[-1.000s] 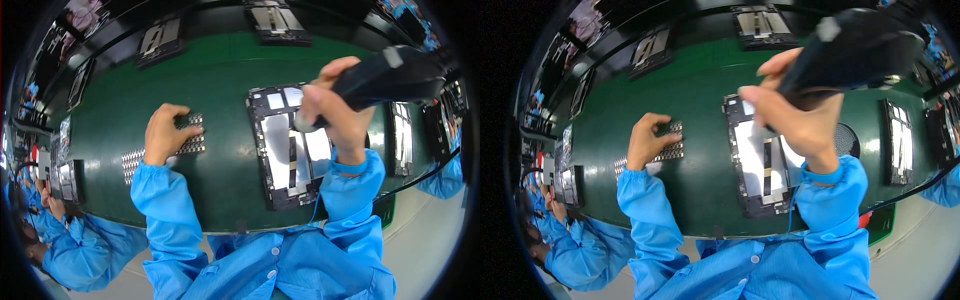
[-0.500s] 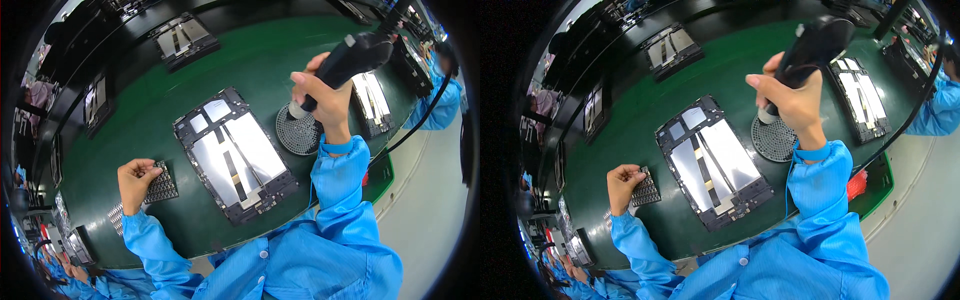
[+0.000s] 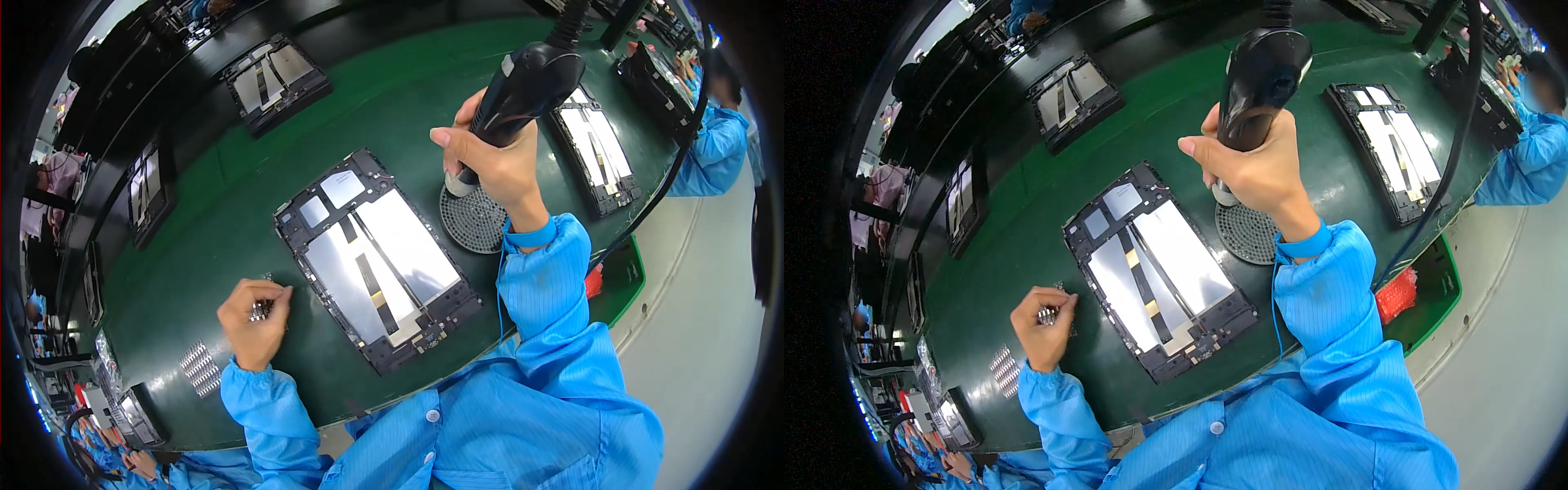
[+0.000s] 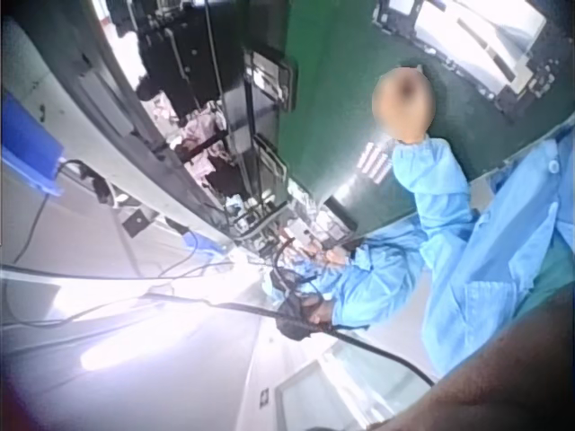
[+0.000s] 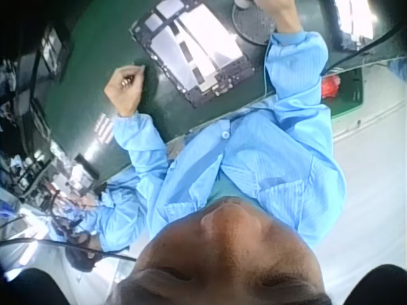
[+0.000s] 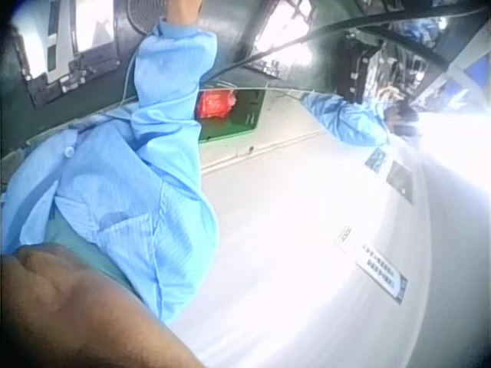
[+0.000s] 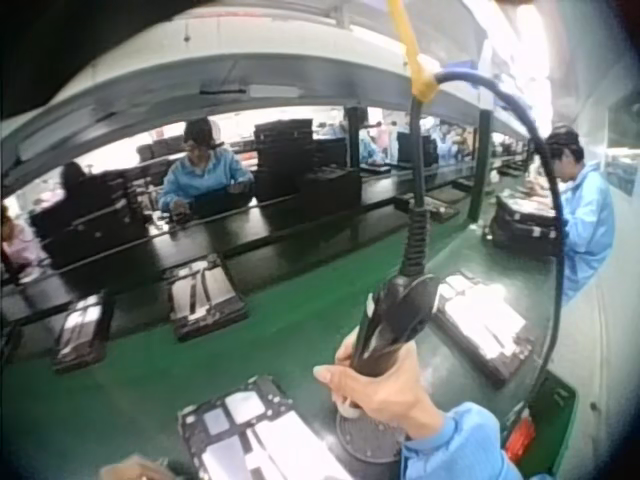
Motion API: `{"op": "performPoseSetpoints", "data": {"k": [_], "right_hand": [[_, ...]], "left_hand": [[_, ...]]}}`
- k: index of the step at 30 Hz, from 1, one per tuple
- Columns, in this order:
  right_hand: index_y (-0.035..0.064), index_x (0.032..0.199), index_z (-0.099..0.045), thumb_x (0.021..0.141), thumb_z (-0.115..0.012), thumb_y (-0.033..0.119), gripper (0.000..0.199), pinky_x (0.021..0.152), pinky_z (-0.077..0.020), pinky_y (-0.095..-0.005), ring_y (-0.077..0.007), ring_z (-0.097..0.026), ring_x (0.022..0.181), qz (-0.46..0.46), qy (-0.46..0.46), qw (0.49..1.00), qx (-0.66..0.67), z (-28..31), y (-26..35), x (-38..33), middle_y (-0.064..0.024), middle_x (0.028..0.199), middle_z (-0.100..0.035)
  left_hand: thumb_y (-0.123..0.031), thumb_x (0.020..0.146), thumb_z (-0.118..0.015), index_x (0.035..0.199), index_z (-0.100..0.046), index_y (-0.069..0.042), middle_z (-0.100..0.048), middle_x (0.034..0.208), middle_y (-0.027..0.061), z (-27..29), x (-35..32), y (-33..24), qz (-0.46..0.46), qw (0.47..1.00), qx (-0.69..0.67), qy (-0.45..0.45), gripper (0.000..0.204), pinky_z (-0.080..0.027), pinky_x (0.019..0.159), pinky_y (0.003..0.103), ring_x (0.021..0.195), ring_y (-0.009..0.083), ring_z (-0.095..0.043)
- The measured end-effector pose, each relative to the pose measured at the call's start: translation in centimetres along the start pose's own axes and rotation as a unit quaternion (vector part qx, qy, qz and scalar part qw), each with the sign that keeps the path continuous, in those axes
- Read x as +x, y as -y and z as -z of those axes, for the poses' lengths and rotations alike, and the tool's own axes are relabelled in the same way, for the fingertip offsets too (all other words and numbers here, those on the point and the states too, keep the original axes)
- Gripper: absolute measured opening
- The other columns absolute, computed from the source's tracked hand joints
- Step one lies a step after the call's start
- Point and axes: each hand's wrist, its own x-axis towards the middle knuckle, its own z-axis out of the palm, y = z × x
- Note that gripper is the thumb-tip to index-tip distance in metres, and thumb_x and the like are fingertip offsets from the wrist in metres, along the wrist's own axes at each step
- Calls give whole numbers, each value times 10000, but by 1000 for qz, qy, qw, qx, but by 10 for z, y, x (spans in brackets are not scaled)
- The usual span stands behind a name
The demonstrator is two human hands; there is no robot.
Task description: Assembling electronic screen components using an electric screwdriver at a manufacturing workbench.
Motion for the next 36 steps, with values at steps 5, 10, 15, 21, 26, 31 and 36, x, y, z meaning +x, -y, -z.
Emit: {"op": "performPoseSetpoints", "data": {"k": [5, 10, 15, 21, 26, 31, 36], "right_hand": [[-6, 758, -560, 725, -730, -10, 174, 423, -414, -226, -106, -552, 461, -3, 7, 1000, -8, -8, 5, -1, -48, 567, -577], [14, 887, -530, 724, -698, -83, 254, 439, -445, -246, -132, -566, 484, 30, -11, 997, 77, -27, 29, -2, -58, 620, -570], [19, 897, -506, 729, -702, -78, 276, 459, -451, -241, -133, -572, 504, 27, 96, 983, 155, -82, 34, -7, -66, 628, -564], [31, 917, -450, 759, -628, -87, 265, 501, -482, -300, -162, -550, 479, 5, 184, 982, 42, -131, 17, -14, -90, 602, -543], [-5, 871, -527, 722, -710, -89, 251, 458, -454, -225, -109, -571, 504, -1, 148, 986, 76, -132, 11, -15, -64, 628, -576], [-8, 893, -524, 723, -715, -83, 265, 448, -452, -223, -117, -577, 500, 1, 160, 979, 129, -146, 17, -16, -66, 642, -574], [-24, 891, -535, 727, -714, -79, 249, 448, -453, -227, -115, -579, 504, -21, 173, 978, 118, -155, 4, -19, -63, 654, -577]], "left_hand": [[61, 648, -714, 729, -653, 8, -641, 712, 91, -20, -18, -14, 17, 999, -8, 30, 115, -474, 513, 230, 571, 136, -606], [72, 667, -680, 767, -655, -4, -633, 731, 94, -27, -24, -11, -21, 997, -62, 45, 129, -487, 512, 258, 573, 167, -609], [-4, 706, -716, 815, -664, -31, -643, 757, 70, -28, -18, -4, 20, 994, -78, 74, 123, -484, 514, 283, 557, 174, -593], [-50, 780, -713, 838, -642, 33, -679, 770, 109, -21, -20, 8, 150, 969, -196, 1, 124, -517, 546, 244, 620, 122, -640], [-8, 812, -669, 917, -626, 67, -672, 781, 124, -7, -16, 6, 173, 953, -243, -57, 136, -538, 613, 240, 688, 151, -669], [6, 843, -639, 956, -620, 75, -671, 853, 114, -8, -19, 20, 170, 949, -260, -43, 133, -528, 664, 230, 741, 148, -661], [-34, 874, -618, 986, -607, 53, -662, 869, 92, -10, -16, 24, 213, 933, -286, -46, 143, -509, 637, 215, 724, 123, -647]]}}
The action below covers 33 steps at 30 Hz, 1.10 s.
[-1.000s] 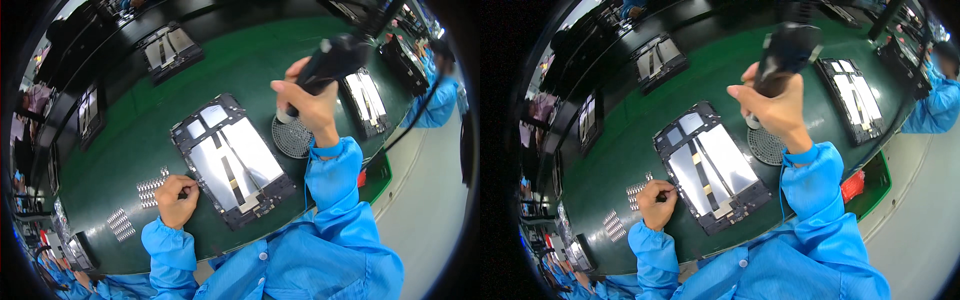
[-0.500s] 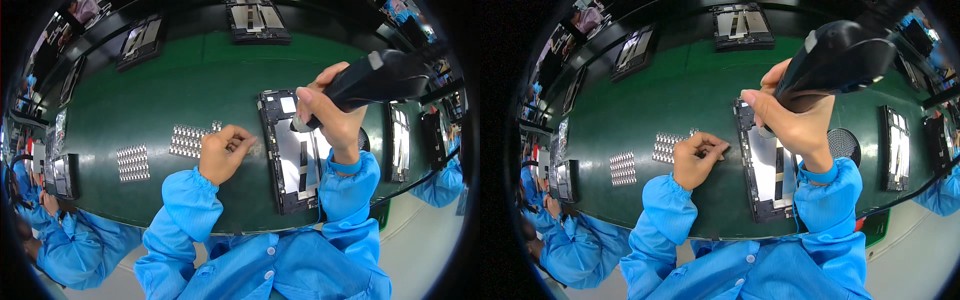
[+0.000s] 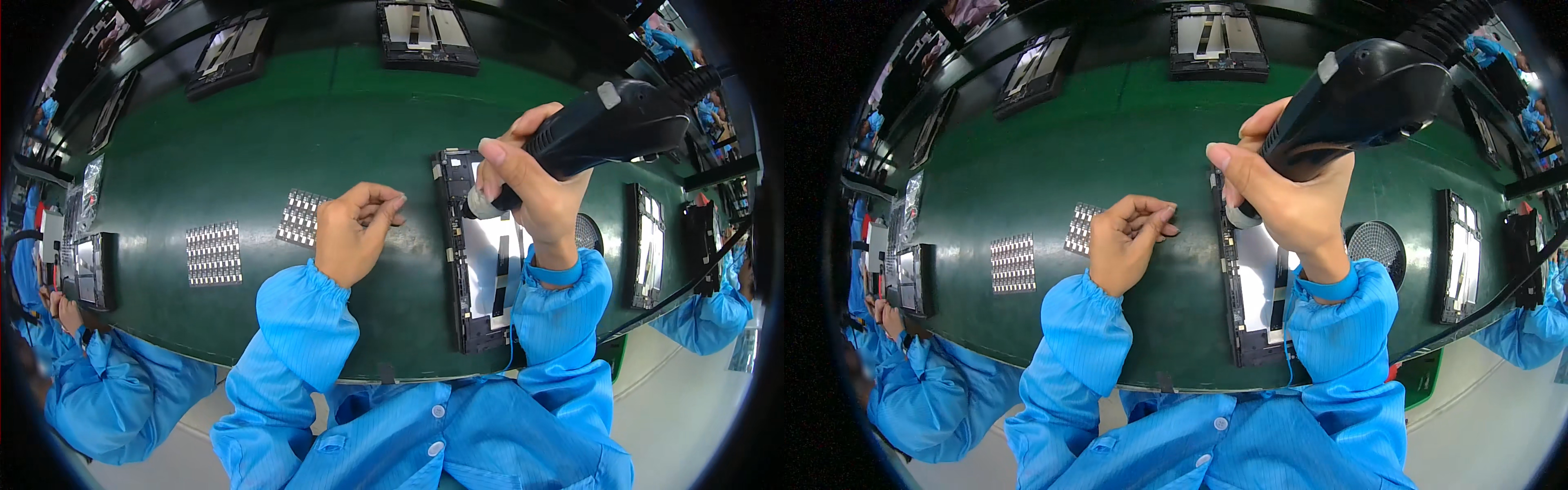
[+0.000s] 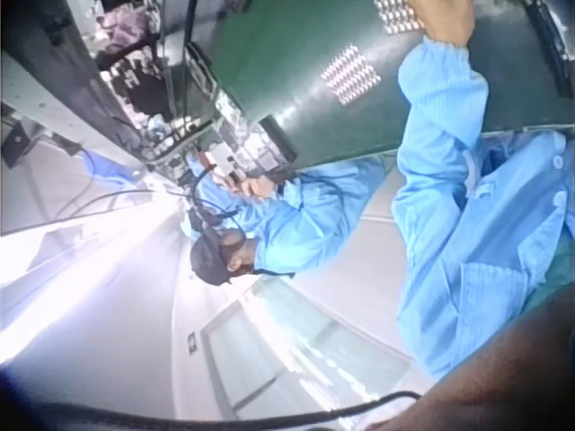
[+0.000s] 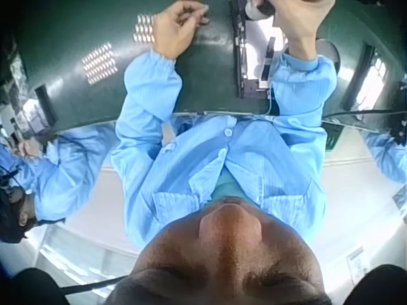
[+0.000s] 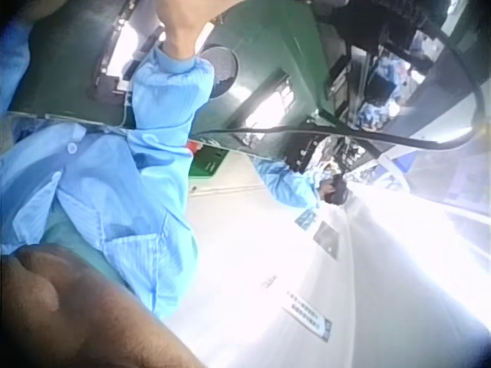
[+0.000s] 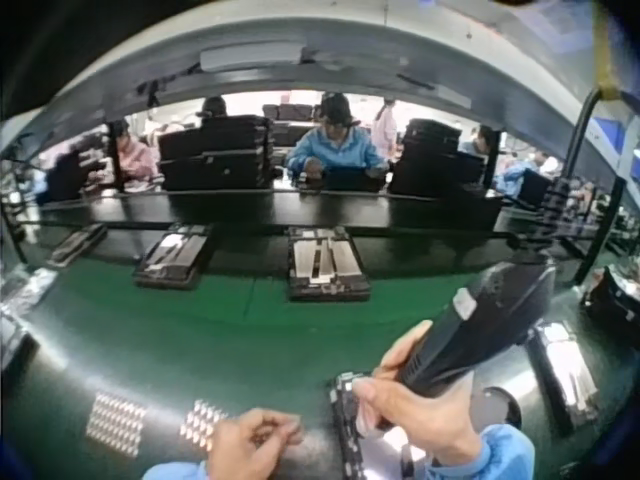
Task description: Assembling electronic screen components using an electric screwdriver at a manufacturing workbench.
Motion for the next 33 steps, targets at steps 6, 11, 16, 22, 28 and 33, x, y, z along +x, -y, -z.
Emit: {"op": "performPoseSetpoints", "data": {"k": [6, 11, 16, 22, 28, 33], "right_hand": [[-23, 894, -532, 734, -703, -87, 243, 448, -451, -230, -113, -572, 498, -12, 5, 1000, 5, -5, -5, 0, -63, 655, -578], [-18, 891, -529, 734, -706, -85, 246, 450, -452, -229, -110, -571, 501, -18, 3, 1000, -7, -2, -8, 1, -65, 654, -579], [-10, 885, -518, 731, -708, -86, 256, 455, -456, -226, -109, -571, 502, -22, 7, 1000, -15, -4, -3, -1, -64, 641, -577], [8, 886, -506, 722, -725, -58, 281, 481, -470, -226, -112, -583, 518, -15, 29, 999, -10, -6, 4, -7, -68, 641, -580], [64, 909, -393, 780, -653, -44, 310, 499, -479, -299, -157, -540, 477, 11, 94, 992, -85, -8, 10, -9, -80, 605, -518], [65, 916, -387, 784, -652, -40, 313, 504, -481, -299, -157, -537, 479, 7, 97, 993, -63, -9, 10, -11, -86, 604, -516]], "left_hand": [[-24, 897, -572, 1014, -588, 53, -656, 839, 82, 2, 1, -8, 22, 999, 21, -17, 140, -497, 607, 211, 673, 115, -628], [12, 902, -533, 1008, -606, 46, -656, 847, 81, 4, 1, -2, -30, 999, 28, -27, 133, -503, 613, 217, 691, 119, -633], [38, 877, -540, 972, -634, 41, -657, 898, 90, 3, 1, 0, -107, 993, 40, -40, 134, -514, 620, 231, 705, 134, -640], [-30, 739, -722, 915, -653, 39, -640, 924, 129, -22, -14, -20, -176, 969, 155, 76, 201, -518, 584, 268, 680, 175, -647], [-72, 776, -690, 905, -647, 34, -626, 906, 148, -29, -14, -19, -164, 968, 157, 104, 173, -527, 609, 334, 679, 263, -642], [-35, 784, -668, 874, -650, 41, -640, 872, 157, -29, -13, -17, -185, 966, 155, 94, 119, -523, 613, 341, 700, 294, -643]]}}
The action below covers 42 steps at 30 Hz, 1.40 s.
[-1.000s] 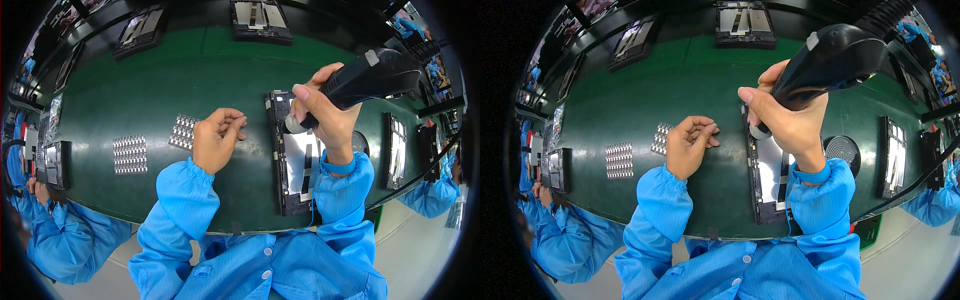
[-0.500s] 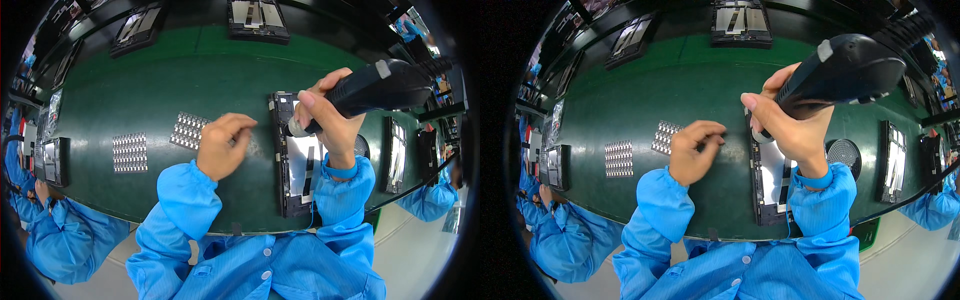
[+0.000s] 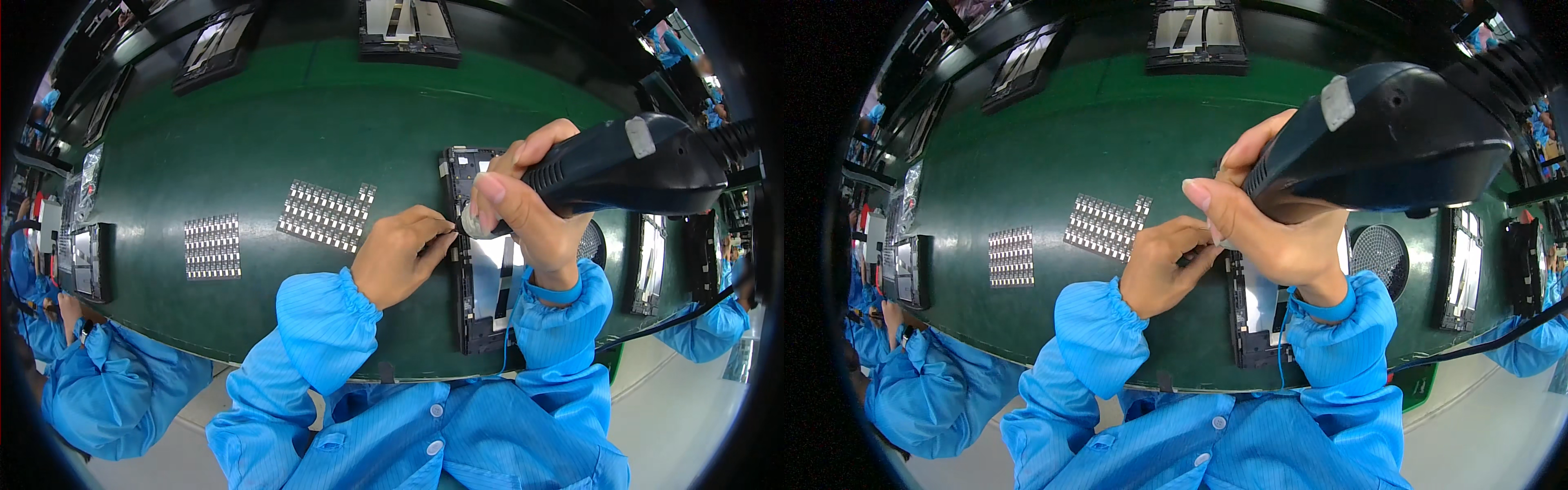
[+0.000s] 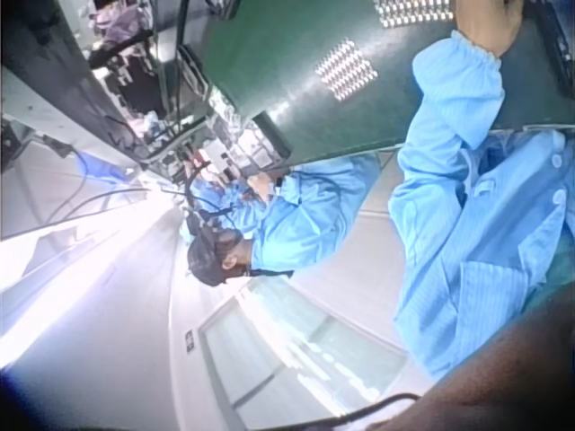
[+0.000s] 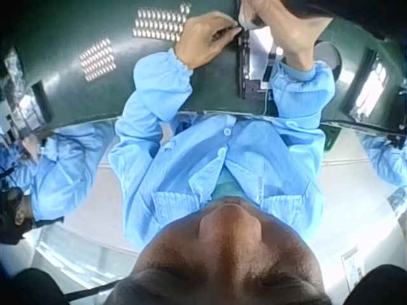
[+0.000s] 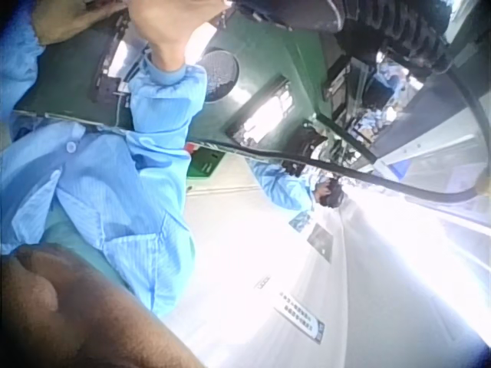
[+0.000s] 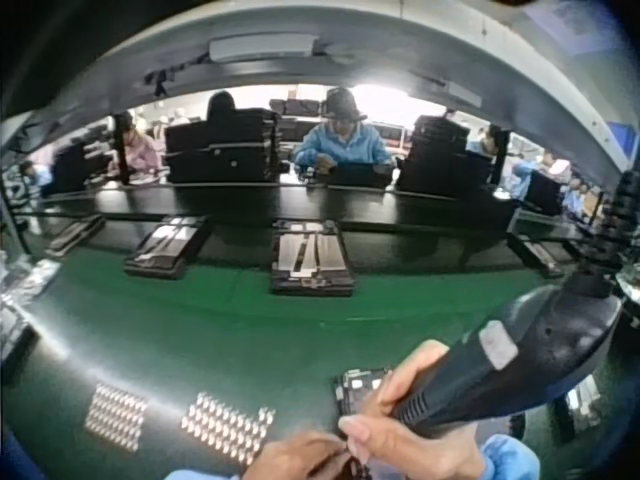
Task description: Assembling electronic screen components using an electric screwdriver at a manufacturing workbench.
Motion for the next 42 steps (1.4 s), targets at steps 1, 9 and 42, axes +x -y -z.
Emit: {"op": "performPoseSetpoints", "data": {"k": [1, 9, 42], "right_hand": [[65, 917, -386, 785, -652, -40, 315, 505, -482, -299, -157, -536, 480, 3, 3, 1000, -2, 0, 0, 0, -88, 603, -516], [18, 906, -516, 725, -736, -37, 290, 494, -497, -233, -127, -590, 523, 5, -47, 997, 60, -5, -5, -2, -74, 646, -572], [47, 888, -432, 769, -645, -89, 280, 518, -486, -270, -145, -560, 508, -48, -27, 998, -10, -2, -12, 1, -79, 636, -543]], "left_hand": [[-26, 784, -664, 864, -651, 42, -644, 859, 160, -1, 0, 1, -6, 1000, -6, -13, 105, -522, 615, 343, 708, 303, -643], [-29, 773, -684, 859, -654, 35, -648, 852, 153, 0, -1, 2, 10, 999, -31, -18, 112, -520, 584, 333, 680, 290, -645], [109, 781, -510, 954, -638, 68, -651, 915, 174, 8, -5, 14, 67, 996, -37, -55, 219, -535, 612, 297, 723, 240, -671]]}}
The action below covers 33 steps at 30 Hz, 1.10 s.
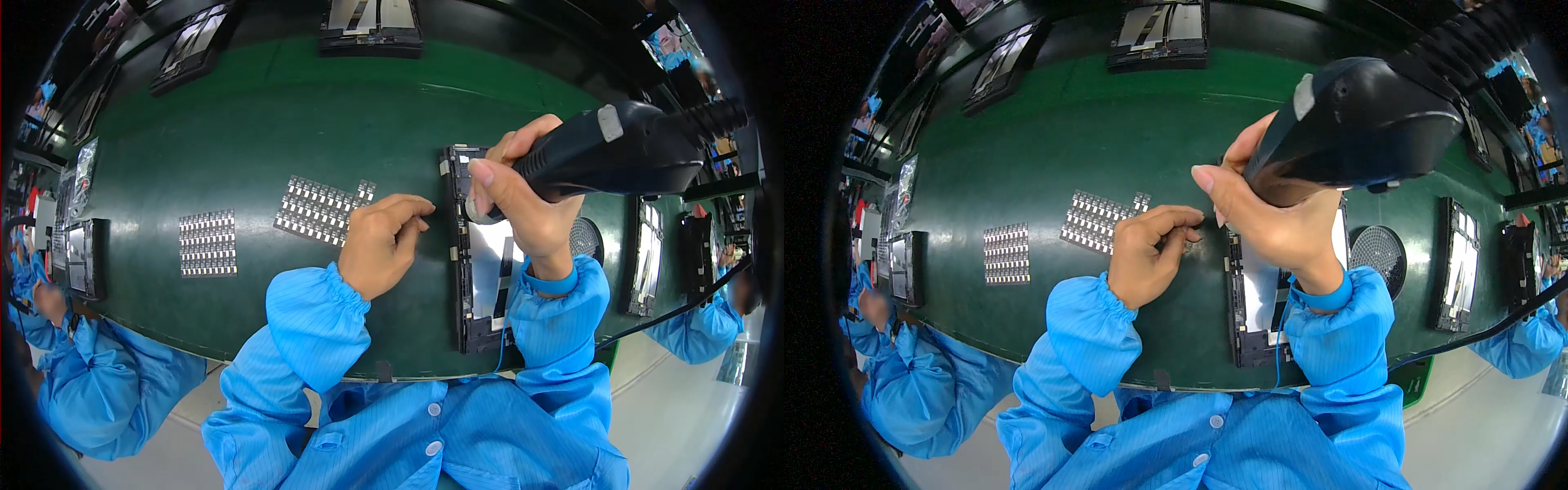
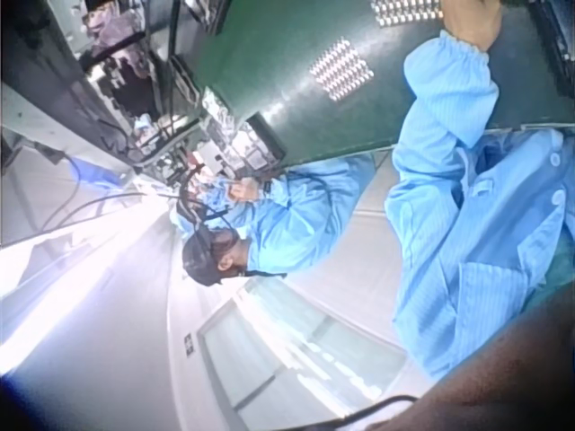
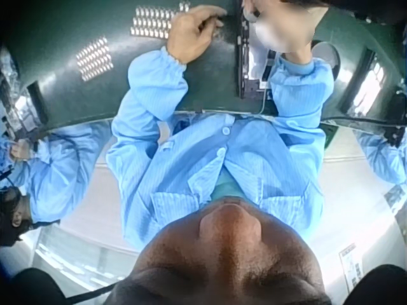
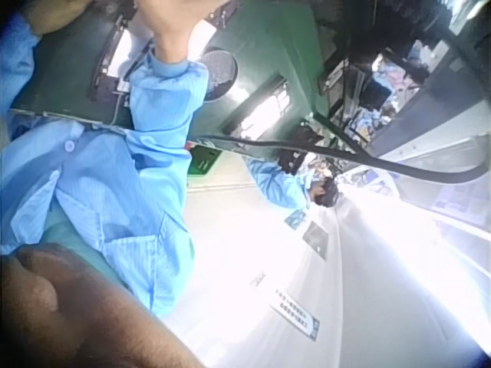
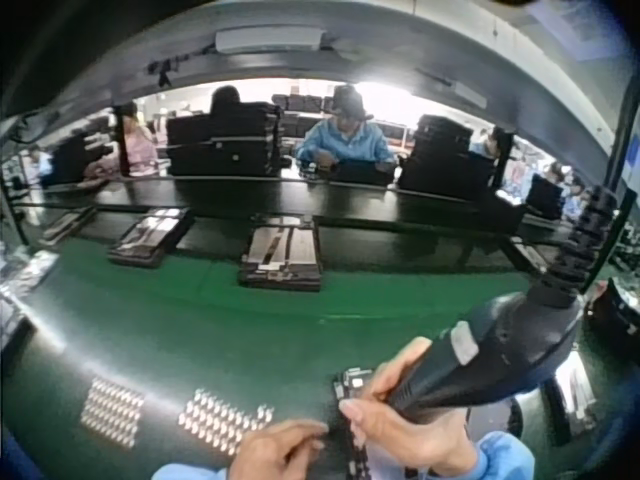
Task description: Assembling electronic screen components using an electric screwdriver at a manufacturing workbench.
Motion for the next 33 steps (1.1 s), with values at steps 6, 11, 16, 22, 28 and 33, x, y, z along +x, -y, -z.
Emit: {"op": "performPoseSetpoints", "data": {"k": [6, 11, 16, 22, 28, 33], "right_hand": [[39, 898, -448, 763, -656, -85, 277, 516, -489, -268, -143, -568, 514, 17, -22, 1000, 6, 3, 1, 0, -73, 642, -560], [40, 888, -463, 750, -676, -75, 279, 512, -488, -265, -138, -578, 530, -8, -57, 998, 11, -7, 11, -1, -70, 643, -571], [29, 905, -511, 690, -743, -58, 328, 544, -499, -296, -162, -577, 545, 138, -20, 967, 214, 2, 57, -35, -103, 670, -580], [-18, 1058, -442, 658, -791, -9, 532, 458, -550, -433, -300, -638, 546, 285, 208, 917, 185, 15, 110, -43, -180, 681, -630], [-30, 1028, -421, 767, -693, 38, 383, 451, -551, -417, -324, -633, 527, 318, 236, 910, 125, 49, 123, -39, -211, 690, -631], [8, 1072, -385, 780, -716, 128, 457, 467, -554, -415, -305, -648, 541, 351, 142, 924, 59, 76, 126, -39, -185, 684, -630]], "left_hand": [[115, 778, -510, 924, -639, 67, -655, 913, 175, -1, 0, -1, -13, 1000, 2, 1, 200, -541, 629, 296, 731, 243, -674], [119, 788, -504, 962, -642, 66, -666, 937, 167, 3, 3, -1, 2, 1000, 11, -7, 228, -539, 681, 280, 779, 215, -681], [-14, 763, -658, 1044, -593, 9, -627, 1037, 182, -6, -23, -18, -233, 964, 126, 5, 289, -511, 804, 401, 936, 350, -615], [-234, 703, -736, 1010, -593, -5, -574, 1046, 150, -38, -77, -38, -276, 907, 165, 270, 410, -334, 1038, 467, 1136, 292, -522], [-186, 744, -702, 1070, -579, 32, -553, 1190, 189, -38, -23, -26, -283, 920, 203, 179, 411, -355, 1034, 457, 1190, 313, -496], [-186, 711, -752, 1068, -597, 21, -580, 1171, 205, -33, 91, 6, -270, 911, 284, 128, 441, -424, 983, 448, 1127, 349, -544]]}}
